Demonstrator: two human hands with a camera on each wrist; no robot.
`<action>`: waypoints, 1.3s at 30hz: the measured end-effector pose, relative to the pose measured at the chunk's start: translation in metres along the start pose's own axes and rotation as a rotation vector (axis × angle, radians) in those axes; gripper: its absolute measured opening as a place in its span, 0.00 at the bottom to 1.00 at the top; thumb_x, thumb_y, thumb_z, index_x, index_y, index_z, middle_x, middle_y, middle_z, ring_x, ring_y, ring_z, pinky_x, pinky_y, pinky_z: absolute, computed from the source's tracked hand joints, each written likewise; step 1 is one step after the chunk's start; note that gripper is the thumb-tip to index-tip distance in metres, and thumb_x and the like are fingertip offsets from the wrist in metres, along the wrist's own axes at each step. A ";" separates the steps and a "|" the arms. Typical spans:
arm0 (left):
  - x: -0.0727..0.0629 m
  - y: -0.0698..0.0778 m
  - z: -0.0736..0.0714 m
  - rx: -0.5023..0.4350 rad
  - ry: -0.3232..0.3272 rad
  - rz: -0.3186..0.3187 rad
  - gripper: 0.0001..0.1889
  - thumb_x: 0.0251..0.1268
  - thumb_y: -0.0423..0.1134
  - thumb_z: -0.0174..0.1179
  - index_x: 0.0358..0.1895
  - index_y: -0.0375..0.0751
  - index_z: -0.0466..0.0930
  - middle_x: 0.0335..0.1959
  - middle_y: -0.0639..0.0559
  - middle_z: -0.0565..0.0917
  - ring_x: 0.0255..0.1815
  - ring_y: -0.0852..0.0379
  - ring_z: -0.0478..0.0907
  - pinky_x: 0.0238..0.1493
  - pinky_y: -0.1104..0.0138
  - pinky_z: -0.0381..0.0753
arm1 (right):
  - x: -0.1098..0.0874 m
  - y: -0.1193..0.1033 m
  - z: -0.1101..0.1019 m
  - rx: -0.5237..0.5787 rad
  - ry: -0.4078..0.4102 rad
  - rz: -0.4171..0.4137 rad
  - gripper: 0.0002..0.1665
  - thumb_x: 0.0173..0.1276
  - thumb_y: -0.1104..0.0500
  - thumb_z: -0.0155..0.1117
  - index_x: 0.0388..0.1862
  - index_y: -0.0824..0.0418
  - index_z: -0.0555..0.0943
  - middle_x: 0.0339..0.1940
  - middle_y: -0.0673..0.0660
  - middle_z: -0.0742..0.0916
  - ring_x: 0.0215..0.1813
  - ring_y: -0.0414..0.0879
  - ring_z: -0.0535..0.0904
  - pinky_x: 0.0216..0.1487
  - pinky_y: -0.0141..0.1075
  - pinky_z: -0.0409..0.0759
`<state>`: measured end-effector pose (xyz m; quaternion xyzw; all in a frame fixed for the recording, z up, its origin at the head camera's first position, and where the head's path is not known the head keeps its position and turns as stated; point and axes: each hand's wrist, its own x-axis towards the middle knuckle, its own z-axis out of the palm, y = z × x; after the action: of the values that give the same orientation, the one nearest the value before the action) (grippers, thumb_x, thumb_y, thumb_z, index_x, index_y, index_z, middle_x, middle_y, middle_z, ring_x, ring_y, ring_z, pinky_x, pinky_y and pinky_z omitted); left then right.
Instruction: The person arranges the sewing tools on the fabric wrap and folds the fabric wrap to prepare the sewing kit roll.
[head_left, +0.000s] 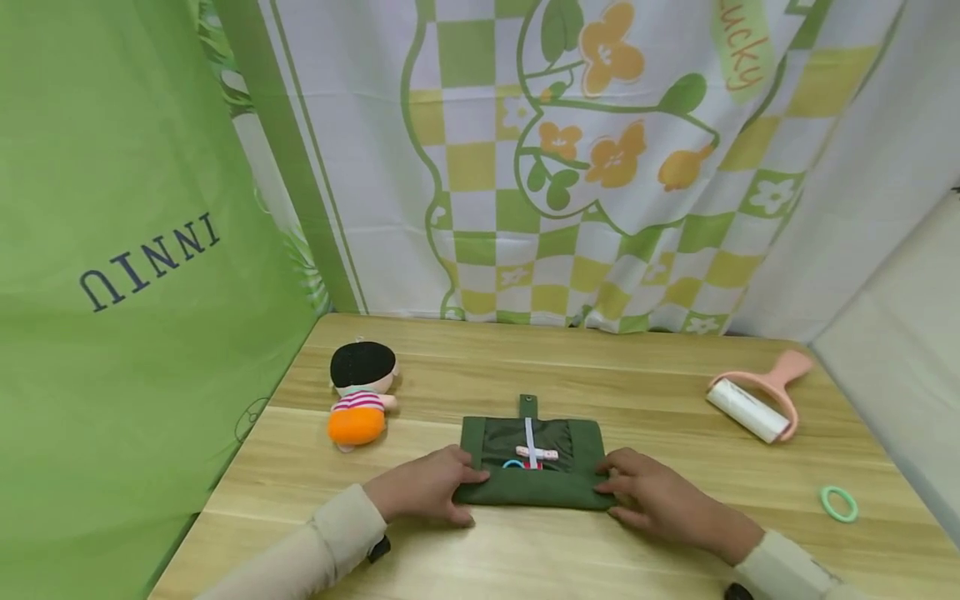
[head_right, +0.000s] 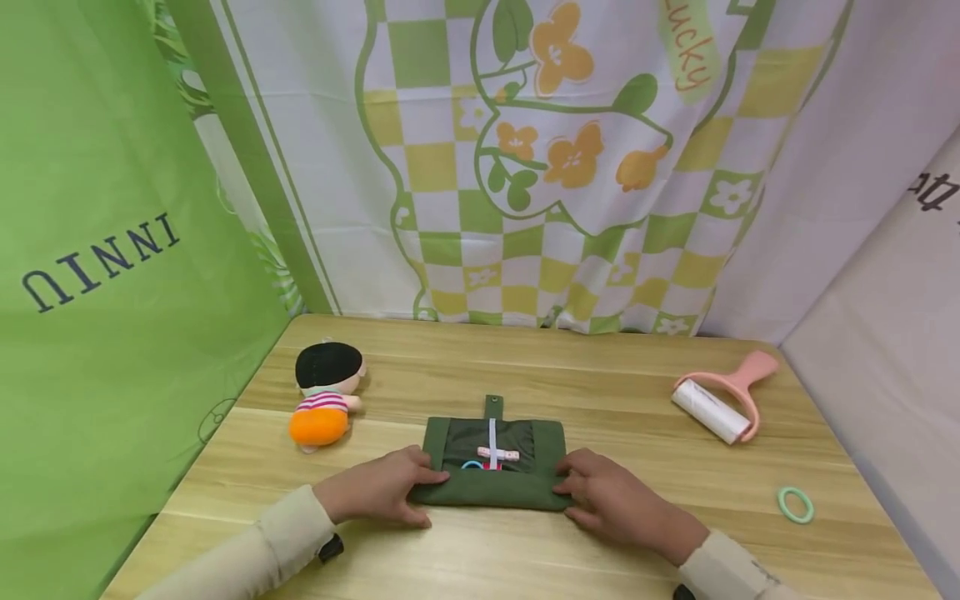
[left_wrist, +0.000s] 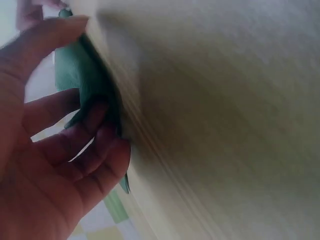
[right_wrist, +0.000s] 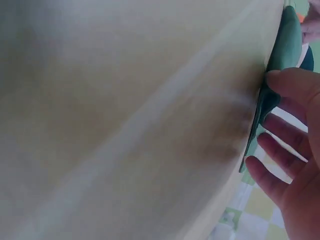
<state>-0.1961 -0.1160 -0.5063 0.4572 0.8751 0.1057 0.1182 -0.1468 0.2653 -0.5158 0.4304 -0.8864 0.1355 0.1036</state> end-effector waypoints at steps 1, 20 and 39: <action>0.000 0.001 0.000 -0.002 0.004 -0.005 0.27 0.64 0.53 0.67 0.64 0.45 0.80 0.37 0.58 0.79 0.35 0.67 0.66 0.40 0.75 0.71 | 0.001 0.000 0.000 -0.021 0.017 -0.028 0.18 0.55 0.56 0.78 0.46 0.54 0.88 0.52 0.54 0.85 0.51 0.45 0.83 0.49 0.41 0.84; 0.024 -0.014 -0.009 -0.365 0.245 -0.183 0.18 0.75 0.42 0.56 0.24 0.38 0.79 0.56 0.38 0.79 0.59 0.45 0.76 0.64 0.51 0.75 | 0.020 0.019 -0.017 0.539 -0.226 0.326 0.11 0.78 0.55 0.55 0.34 0.53 0.79 0.29 0.48 0.79 0.29 0.29 0.69 0.29 0.29 0.71; 0.032 -0.025 -0.002 -0.429 0.320 -0.379 0.10 0.66 0.41 0.67 0.27 0.43 0.83 0.33 0.53 0.81 0.32 0.62 0.71 0.36 0.70 0.72 | 0.044 0.032 0.000 0.510 -0.200 0.469 0.08 0.67 0.60 0.69 0.39 0.61 0.79 0.33 0.48 0.83 0.35 0.30 0.75 0.37 0.28 0.76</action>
<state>-0.2337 -0.1038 -0.5148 0.2283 0.9099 0.3344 0.0904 -0.1993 0.2523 -0.5070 0.2384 -0.9044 0.3296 -0.1285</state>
